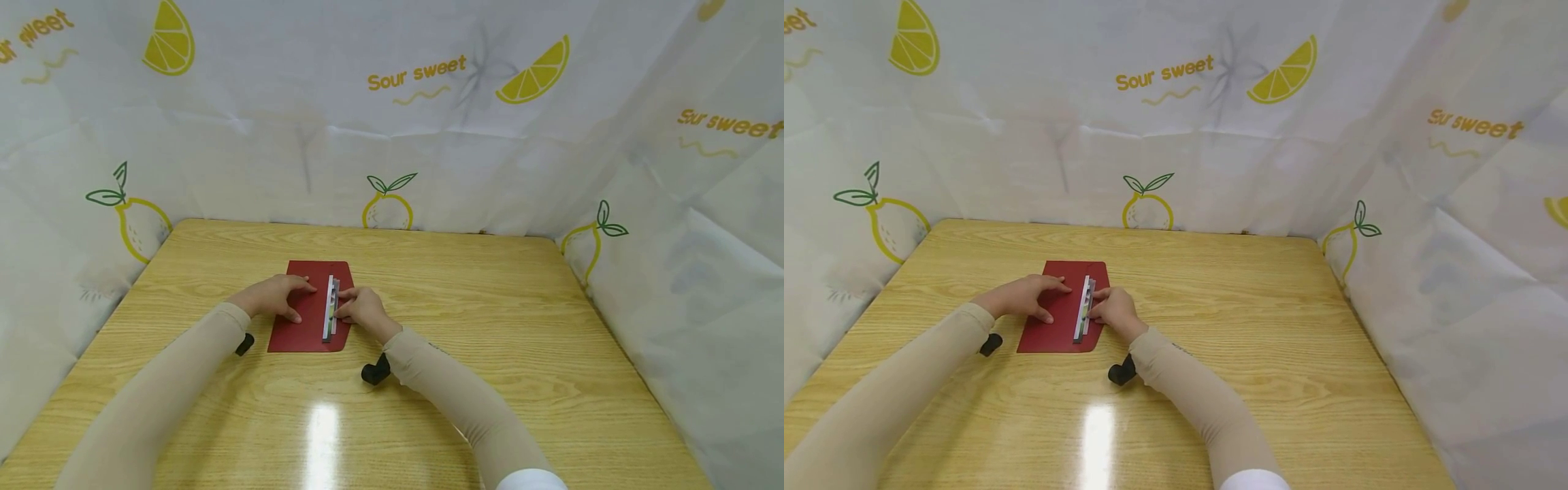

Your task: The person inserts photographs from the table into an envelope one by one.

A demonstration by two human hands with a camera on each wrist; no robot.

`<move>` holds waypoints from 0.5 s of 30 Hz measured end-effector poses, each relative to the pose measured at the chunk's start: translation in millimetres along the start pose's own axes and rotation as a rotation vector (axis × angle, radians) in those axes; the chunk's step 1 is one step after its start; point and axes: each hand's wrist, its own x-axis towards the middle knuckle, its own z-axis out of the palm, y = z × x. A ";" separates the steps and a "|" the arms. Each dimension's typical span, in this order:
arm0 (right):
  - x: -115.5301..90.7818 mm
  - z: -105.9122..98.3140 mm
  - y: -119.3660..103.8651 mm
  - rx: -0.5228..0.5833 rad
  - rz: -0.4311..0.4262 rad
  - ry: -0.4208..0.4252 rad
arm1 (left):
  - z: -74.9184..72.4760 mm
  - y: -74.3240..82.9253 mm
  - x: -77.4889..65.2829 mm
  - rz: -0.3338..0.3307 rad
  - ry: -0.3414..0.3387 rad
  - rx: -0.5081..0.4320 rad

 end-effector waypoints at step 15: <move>-1.4 -3.9 -0.9 0.051 -0.005 -0.027 | 0.9 -1.6 0.5 -0.003 0.000 0.002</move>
